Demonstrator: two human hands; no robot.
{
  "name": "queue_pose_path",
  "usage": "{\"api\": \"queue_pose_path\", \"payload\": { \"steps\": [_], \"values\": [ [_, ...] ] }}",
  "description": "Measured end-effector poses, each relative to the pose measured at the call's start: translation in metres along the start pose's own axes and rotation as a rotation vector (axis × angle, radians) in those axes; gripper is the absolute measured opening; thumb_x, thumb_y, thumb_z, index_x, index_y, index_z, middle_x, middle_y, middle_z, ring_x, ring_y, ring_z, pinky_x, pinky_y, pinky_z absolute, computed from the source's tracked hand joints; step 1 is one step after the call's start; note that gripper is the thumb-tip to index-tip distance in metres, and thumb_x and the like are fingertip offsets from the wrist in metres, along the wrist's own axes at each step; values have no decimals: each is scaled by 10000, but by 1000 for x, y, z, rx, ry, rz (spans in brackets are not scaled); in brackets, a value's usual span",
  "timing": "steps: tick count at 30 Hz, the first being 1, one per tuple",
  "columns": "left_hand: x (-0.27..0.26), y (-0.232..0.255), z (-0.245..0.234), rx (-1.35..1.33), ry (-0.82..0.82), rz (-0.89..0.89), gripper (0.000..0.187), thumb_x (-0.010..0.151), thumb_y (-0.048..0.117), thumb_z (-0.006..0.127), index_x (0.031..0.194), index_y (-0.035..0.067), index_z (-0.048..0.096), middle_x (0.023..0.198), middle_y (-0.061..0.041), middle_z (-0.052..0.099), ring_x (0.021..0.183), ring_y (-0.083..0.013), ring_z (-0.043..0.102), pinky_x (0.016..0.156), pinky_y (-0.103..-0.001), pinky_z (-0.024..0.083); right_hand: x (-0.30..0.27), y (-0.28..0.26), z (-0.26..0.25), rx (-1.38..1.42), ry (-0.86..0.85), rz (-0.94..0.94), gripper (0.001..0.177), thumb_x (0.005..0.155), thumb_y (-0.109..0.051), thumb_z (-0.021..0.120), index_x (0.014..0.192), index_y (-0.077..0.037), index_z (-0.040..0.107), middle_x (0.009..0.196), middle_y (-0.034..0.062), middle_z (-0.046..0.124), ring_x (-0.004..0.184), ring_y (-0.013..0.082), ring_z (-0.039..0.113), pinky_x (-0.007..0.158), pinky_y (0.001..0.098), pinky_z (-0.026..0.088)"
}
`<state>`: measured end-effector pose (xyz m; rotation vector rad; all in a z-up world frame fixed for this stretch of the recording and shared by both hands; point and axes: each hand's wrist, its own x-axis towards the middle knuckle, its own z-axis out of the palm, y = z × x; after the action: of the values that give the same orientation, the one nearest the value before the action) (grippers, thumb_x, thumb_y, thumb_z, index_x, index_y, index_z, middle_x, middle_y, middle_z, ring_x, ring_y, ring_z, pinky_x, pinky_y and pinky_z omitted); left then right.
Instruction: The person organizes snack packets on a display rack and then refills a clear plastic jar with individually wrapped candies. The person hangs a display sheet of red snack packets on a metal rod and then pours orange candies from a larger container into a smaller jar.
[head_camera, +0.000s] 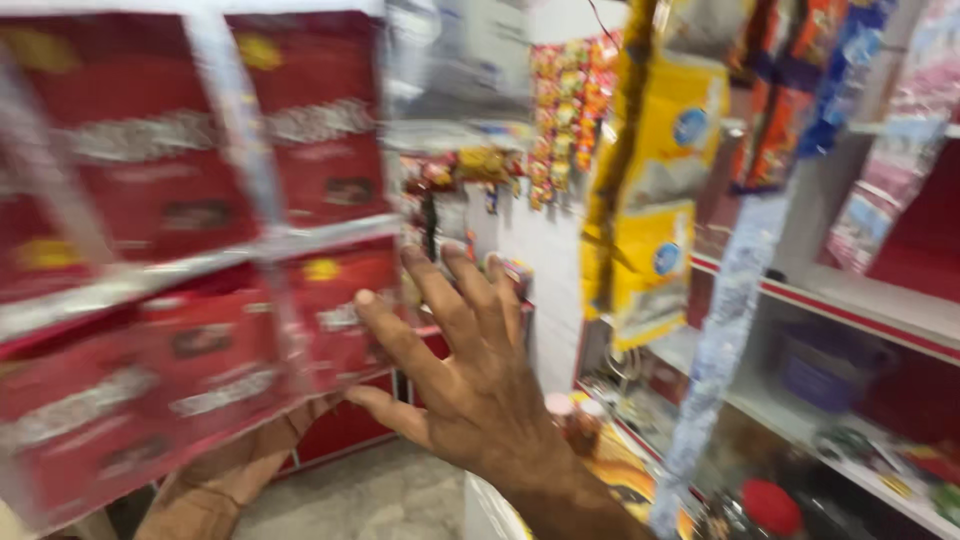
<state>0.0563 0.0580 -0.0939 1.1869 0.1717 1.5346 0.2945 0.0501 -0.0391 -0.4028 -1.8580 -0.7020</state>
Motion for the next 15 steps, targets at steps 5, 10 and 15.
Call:
{"api": "queue_pose_path", "payload": {
  "steps": [5,10,15],
  "values": [
    [12,-63,-4,175,133,-281,474,1007,393,567,1300,28,641,1188,-129,712,1039,-194,677,913,-397,554,-42,21,-15,40,-100,95,702,904,-470,818,1472,-154,554,1534,182,428,1448,397,421,1216,621,353],
    [14,-131,20,661,279,-589,378,980,272,596,1249,54,745,1106,-69,772,998,-140,692,877,-317,550,-89,48,-30,-46,-268,246,514,881,-344,810,1319,-133,644,1414,149,540,1276,373,517,1015,537,436],
    [17,-197,33,793,20,-641,352,941,250,655,1229,72,750,1096,-30,779,1015,-102,701,861,-275,569,-131,77,-58,-81,-371,341,412,849,-244,791,1205,-73,671,1317,155,584,1236,354,534,1049,499,460]
  ]
}}
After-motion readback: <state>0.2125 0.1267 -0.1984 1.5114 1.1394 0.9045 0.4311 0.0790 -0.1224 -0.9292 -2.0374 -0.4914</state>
